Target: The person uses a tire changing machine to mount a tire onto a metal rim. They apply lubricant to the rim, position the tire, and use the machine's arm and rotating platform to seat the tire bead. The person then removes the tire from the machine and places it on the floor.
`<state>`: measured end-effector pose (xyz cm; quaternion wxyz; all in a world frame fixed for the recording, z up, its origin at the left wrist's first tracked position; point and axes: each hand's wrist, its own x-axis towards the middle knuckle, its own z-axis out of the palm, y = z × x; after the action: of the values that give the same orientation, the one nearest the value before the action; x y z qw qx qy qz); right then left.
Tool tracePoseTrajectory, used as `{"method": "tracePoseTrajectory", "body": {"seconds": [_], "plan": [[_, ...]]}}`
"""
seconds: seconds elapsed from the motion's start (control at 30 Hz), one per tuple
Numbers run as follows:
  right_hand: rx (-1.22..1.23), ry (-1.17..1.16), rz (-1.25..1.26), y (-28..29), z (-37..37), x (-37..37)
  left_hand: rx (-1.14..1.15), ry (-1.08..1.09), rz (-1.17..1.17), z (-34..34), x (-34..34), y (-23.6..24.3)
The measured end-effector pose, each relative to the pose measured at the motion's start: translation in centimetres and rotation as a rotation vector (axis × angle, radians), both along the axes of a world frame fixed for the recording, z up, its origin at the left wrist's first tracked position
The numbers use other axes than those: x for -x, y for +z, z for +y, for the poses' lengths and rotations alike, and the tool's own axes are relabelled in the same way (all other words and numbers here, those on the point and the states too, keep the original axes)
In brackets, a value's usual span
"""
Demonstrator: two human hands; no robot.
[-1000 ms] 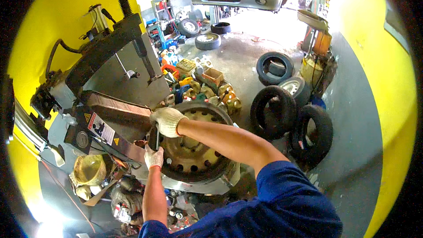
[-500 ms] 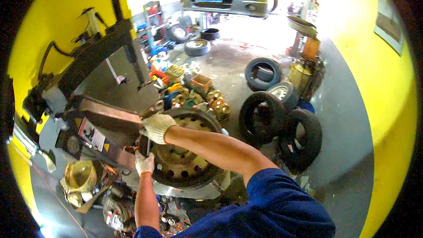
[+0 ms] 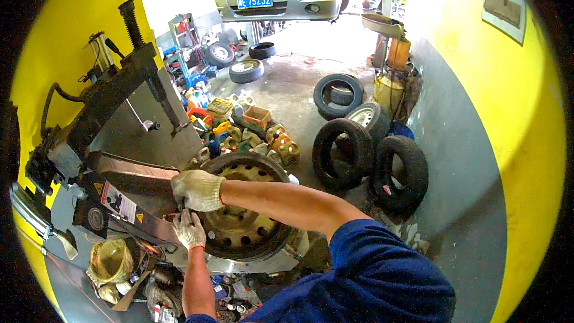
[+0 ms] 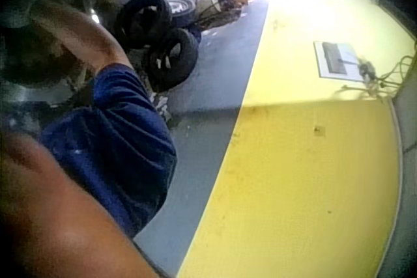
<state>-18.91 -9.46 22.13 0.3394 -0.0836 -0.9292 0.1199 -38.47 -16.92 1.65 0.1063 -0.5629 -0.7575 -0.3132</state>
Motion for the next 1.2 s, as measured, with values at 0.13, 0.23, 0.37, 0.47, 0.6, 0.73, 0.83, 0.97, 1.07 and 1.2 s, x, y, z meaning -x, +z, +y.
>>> {"method": "tracePoseTrajectory", "body": {"seconds": [0.13,0.23,0.37,0.47,0.6,0.73,0.83,0.97,1.07,1.2], "plan": [[0.033,0.113,0.081,0.8,-1.8,0.5,-0.258,-0.219,-0.415,-0.7,0.2,-0.2],[0.225,0.252,0.154,2.3,-4.3,1.5,-0.528,-0.04,-0.915,-5.1,1.0,2.6],[0.749,0.075,-0.085,-0.4,-4.2,2.7,-0.57,0.283,-1.375,-10.8,1.0,2.0],[0.86,-0.304,-0.149,-8.9,-0.6,1.3,-0.596,0.345,-1.491,-10.9,-1.7,0.9],[0.469,-0.414,-0.329,-17.5,-0.3,6.2,-0.825,0.379,-1.649,-16.4,-2.3,-2.2],[0.177,-0.355,-0.467,-17.7,-1.3,9.6,-0.414,0.691,-1.285,-22.2,-5.6,-6.6],[0.014,-0.266,-0.489,-20.4,0.6,10.5,-0.373,0.789,-1.592,-24.6,-7.0,-8.0],[-0.016,-0.356,-0.555,-20.6,2.1,11.8,-0.324,0.783,-1.602,-26.9,-7.9,-9.6],[0.093,-0.263,-0.63,-19.9,4.4,12.5,-0.312,0.801,-1.609,-26.1,-7.3,-9.1],[-0.091,-0.271,-0.635,-20.1,1.9,11.3,-0.292,0.633,-1.642,-22.8,-5.1,-7.6]]}}
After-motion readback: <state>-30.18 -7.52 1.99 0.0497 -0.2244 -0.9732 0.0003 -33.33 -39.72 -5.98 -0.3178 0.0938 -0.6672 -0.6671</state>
